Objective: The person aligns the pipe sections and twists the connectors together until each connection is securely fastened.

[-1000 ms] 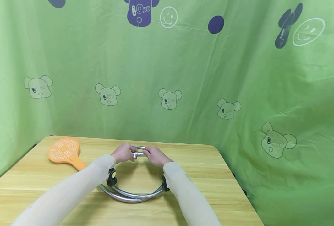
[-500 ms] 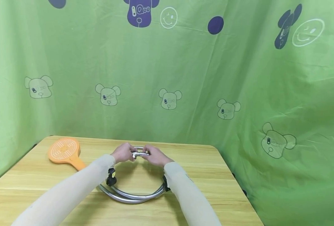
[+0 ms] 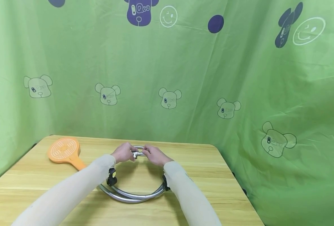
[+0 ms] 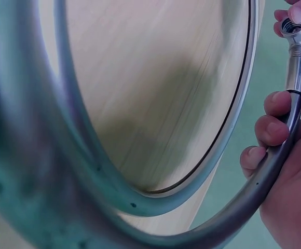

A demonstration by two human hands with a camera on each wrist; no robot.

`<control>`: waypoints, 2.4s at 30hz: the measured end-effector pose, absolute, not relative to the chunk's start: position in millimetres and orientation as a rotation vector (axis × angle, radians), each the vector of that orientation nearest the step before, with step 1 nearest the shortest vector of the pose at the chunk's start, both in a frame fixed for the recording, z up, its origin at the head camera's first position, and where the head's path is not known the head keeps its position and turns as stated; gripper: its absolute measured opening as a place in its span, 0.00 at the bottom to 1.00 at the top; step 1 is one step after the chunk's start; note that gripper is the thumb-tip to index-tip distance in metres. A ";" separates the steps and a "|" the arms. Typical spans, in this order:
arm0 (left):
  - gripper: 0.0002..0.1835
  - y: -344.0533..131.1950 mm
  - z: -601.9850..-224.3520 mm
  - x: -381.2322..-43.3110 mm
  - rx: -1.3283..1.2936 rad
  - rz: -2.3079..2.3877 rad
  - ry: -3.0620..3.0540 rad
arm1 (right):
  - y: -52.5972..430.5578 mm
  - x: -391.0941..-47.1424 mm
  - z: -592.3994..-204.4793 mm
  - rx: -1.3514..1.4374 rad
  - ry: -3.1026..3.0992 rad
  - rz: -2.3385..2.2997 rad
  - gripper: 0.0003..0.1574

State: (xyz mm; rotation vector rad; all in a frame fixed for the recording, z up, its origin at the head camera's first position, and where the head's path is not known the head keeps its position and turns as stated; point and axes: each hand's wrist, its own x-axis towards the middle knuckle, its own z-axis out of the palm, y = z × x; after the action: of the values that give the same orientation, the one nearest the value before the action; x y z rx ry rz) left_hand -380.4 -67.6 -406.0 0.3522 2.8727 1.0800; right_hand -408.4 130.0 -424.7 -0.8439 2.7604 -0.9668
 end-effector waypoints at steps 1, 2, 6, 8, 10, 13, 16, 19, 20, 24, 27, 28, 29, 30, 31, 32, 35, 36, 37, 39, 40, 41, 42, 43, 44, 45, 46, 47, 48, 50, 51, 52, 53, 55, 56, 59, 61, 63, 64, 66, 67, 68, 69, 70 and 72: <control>0.25 -67.9 -405.9 -380.1 0.362 1.076 2.874 | 129.8 -409.0 -424.9 -0.849 2.761 -0.956 0.13; 0.25 -67.9 -405.8 -379.6 0.365 1.075 2.872 | 129.7 -409.6 -424.8 -0.855 2.762 -0.947 0.15; 0.23 -67.8 -405.1 -377.3 0.392 1.055 2.872 | 129.8 -412.7 -425.9 -0.863 2.771 -0.916 0.21; 0.23 -67.7 -405.3 -377.5 0.394 1.049 2.871 | 129.5 -412.9 -425.5 -0.847 2.765 -0.925 0.24; 0.23 -67.8 -404.9 -377.6 0.399 1.049 2.873 | 129.4 -412.3 -425.0 -0.817 2.755 -0.941 0.25; 0.24 -67.2 -403.6 -377.6 0.386 1.055 2.869 | 130.1 -410.8 -424.4 -0.787 2.740 -0.955 0.21; 0.24 -67.0 -402.2 -377.1 0.366 1.070 2.862 | 131.5 -409.7 -425.5 -0.782 2.737 -0.975 0.16; 0.24 -67.5 -402.3 -377.8 0.359 1.077 2.859 | 132.9 -408.5 -426.4 -0.799 2.714 -1.027 0.13; 0.23 -67.7 -402.7 -378.3 0.356 1.078 2.859 | 133.1 -408.0 -426.3 -0.810 2.712 -1.032 0.13; 0.22 -68.1 -404.1 -379.2 0.365 1.081 2.863 | 133.8 -408.8 -426.1 -0.849 2.705 -1.017 0.12; 0.23 -67.8 -403.5 -377.9 0.377 1.090 2.867 | 133.7 -410.6 -425.6 -0.847 2.717 -0.971 0.17; 0.23 -67.5 -403.2 -377.4 0.381 1.094 2.867 | 133.6 -410.8 -425.3 -0.840 2.725 -0.955 0.19; 0.23 -67.2 -402.8 -376.7 0.388 1.088 2.873 | 133.5 -411.2 -425.0 -0.838 2.726 -0.948 0.21; 0.23 -67.0 -402.1 -376.1 0.392 1.084 2.875 | 133.5 -411.2 -424.8 -0.831 2.727 -0.944 0.22; 0.23 -66.7 -401.4 -375.5 0.393 1.080 2.877 | 133.5 -411.1 -424.5 -0.824 2.727 -0.949 0.23; 0.23 -66.6 -400.6 -374.7 0.398 1.069 2.883 | 133.3 -410.7 -424.3 -0.812 2.724 -0.959 0.23; 0.23 -66.7 -399.4 -374.0 0.394 1.051 2.893 | 133.2 -408.8 -424.1 -0.779 2.708 -1.005 0.16; 0.24 -66.9 -399.5 -374.4 0.385 1.051 2.890 | 133.3 -407.8 -423.8 -0.773 2.705 -1.018 0.14; 0.24 -66.9 -399.7 -375.0 0.378 1.051 2.891 | 133.3 -406.9 -423.5 -0.774 2.702 -1.032 0.12; 0.26 -67.0 -401.3 -376.9 0.364 1.062 2.882 | 133.7 -405.8 -423.2 -0.791 2.702 -1.043 0.12; 0.26 -67.1 -402.3 -378.1 0.363 1.062 2.878 | 133.8 -404.9 -422.6 -0.808 2.698 -1.049 0.12; 0.25 -67.2 -403.4 -379.2 0.364 1.063 2.877 | 134.0 -404.3 -422.2 -0.820 2.696 -1.050 0.11; 0.25 -67.2 -404.5 -380.3 0.363 1.065 2.875 | 134.2 -403.7 -421.7 -0.830 2.690 -1.054 0.10; 0.24 -67.4 -405.5 -381.1 0.368 1.065 2.876 | 134.4 -403.7 -421.6 -0.841 2.684 -1.054 0.09; 0.24 -67.5 -406.4 -381.7 0.376 1.064 2.879 | 134.6 -403.7 -421.5 -0.848 2.678 -1.052 0.08; 0.23 -67.7 -407.1 -382.0 0.382 1.061 2.882 | 134.7 -404.0 -421.6 -0.860 2.673 -1.049 0.08; 0.23 -67.7 -407.5 -382.0 0.386 1.063 2.882 | 135.0 -404.7 -421.9 -0.871 2.670 -1.043 0.09; 0.23 -67.6 -408.0 -381.9 0.388 1.067 2.883 | 135.3 -405.7 -422.4 -0.877 2.668 -1.036 0.10; 0.23 -67.5 -408.1 -381.6 0.388 1.072 2.884 | 135.6 -406.8 -422.9 -0.879 2.667 -1.031 0.12; 0.23 -66.9 -407.8 -380.5 0.389 1.083 2.883 | 135.8 -408.5 -423.8 -0.874 2.673 -1.013 0.17; 0.24 -66.6 -407.5 -379.9 0.390 1.088 2.880 | 136.0 -409.1 -424.0 -0.869 2.677 -1.004 0.18; 0.24 -66.3 -407.2 -379.5 0.390 1.093 2.876 | 136.0 -409.7 -424.4 -0.855 2.678 -1.000 0.20; 0.24 -66.0 -407.1 -379.1 0.392 1.091 2.878 | 135.8 -409.8 -424.3 -0.841 2.678 -0.999 0.21; 0.24 -65.6 -406.5 -378.5 0.392 1.091 2.876 | 135.3 -409.7 -424.4 -0.819 2.681 -0.998 0.23; 0.24 -65.6 -406.4 -378.4 0.393 1.091 2.874 | 135.0 -409.5 -424.4 -0.809 2.672 -1.012 0.24; 0.24 -65.9 -405.6 -378.6 0.392 1.080 2.880 | 134.2 -407.8 -424.2 -0.776 2.666 -1.043 0.18; 0.23 -66.3 -405.4 -379.0 0.399 1.070 2.890 | 134.4 -407.4 -424.9 -0.770 2.666 -1.060 0.13; 0.22 -66.6 -405.8 -379.8 0.406 1.060 2.898 | 135.0 -407.2 -425.5 -0.781 2.666 -1.071 0.12; 0.23 -66.6 -406.1 -380.3 0.407 1.058 2.900 | 135.4 -407.3 -425.7 -0.795 2.664 -1.074 0.11; 0.22 -66.4 -406.9 -380.6 0.414 1.049 2.906 | 136.2 -407.8 -425.7 -0.830 2.654 -1.079 0.09; 0.22 -66.3 -407.1 -380.8 0.409 1.055 2.901 | 136.7 -407.6 -425.1 -0.840 2.651 -1.077 0.09; 0.22 -66.2 -406.9 -380.4 0.404 1.062 2.894 | 137.0 -407.3 -424.5 -0.848 2.652 -1.071 0.08; 0.22 -66.1 -406.7 -379.9 0.397 1.067 2.889 | 137.2 -407.3 -424.1 -0.861 2.648 -1.066 0.08; 0.22 -66.1 -406.9 -379.9 0.395 1.071 2.886 | 137.5 -407.5 -423.8 -0.871 2.650 -1.057 0.09; 0.23 -66.0 -406.6 -379.4 0.385 1.078 2.881 | 137.9 -408.3 -423.7 -0.878 2.656 -1.037 0.11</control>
State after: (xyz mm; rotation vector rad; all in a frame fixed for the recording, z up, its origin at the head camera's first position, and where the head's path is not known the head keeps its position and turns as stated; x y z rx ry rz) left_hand -379.4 -66.0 -406.6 0.3850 2.8813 1.0782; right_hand -408.3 137.9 -423.7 -0.8781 2.6555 -1.0370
